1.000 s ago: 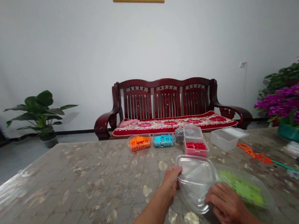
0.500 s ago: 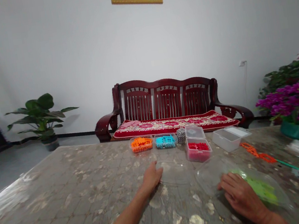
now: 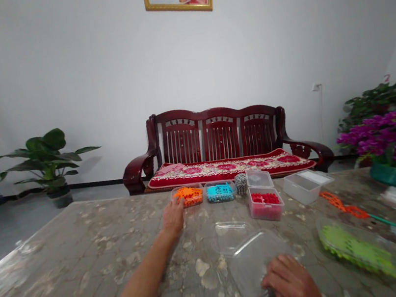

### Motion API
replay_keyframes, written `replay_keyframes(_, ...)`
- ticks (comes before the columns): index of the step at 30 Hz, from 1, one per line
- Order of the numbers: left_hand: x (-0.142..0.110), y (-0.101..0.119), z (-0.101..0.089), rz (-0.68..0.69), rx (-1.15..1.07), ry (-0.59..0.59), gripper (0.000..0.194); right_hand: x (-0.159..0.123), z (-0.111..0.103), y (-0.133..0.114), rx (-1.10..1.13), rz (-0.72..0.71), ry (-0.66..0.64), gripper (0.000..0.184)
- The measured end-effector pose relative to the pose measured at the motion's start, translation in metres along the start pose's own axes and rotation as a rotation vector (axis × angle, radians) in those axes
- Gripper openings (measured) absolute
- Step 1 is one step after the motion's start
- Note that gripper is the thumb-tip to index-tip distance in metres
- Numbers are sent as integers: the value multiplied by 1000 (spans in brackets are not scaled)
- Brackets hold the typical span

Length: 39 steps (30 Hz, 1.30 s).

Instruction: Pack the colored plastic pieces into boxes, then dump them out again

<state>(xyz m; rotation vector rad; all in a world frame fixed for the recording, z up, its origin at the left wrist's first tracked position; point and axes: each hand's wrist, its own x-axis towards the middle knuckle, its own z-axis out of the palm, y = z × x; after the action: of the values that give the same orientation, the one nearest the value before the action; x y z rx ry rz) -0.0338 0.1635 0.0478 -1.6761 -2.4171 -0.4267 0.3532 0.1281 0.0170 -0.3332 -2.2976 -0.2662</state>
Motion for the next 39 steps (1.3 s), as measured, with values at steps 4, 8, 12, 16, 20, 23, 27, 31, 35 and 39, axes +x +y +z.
replay_keyframes(4,7,-4,0,43,12,-20,37,8,23,-17,23,-29,-44,23)
replay_keyframes(8,8,-11,-3,66,6,-38,27,10,35,-11,70,148,-101,31)
replay_keyframes(12,-6,-22,-12,112,-12,-59,23,11,44,6,25,269,-124,41)
replay_keyframes(16,-41,-31,-24,196,-42,-77,21,11,51,16,-8,309,-80,40)
replay_keyframes(20,-91,-31,-32,274,-73,-106,16,14,49,17,26,320,16,41)
replay_keyframes(23,-122,-26,-36,348,-88,-90,15,18,43,16,42,323,72,40)
replay_keyframes(27,-139,-18,-40,451,-150,47,14,24,36,11,51,319,118,39)
replay_keyframes(31,-128,-9,-45,411,-192,110,21,26,33,6,79,317,115,36)
replay_keyframes(35,-110,4,-48,391,-267,9,19,23,32,6,90,312,112,34)
replay_keyframes(39,-97,16,-44,341,-455,-82,18,21,31,6,92,321,115,33)
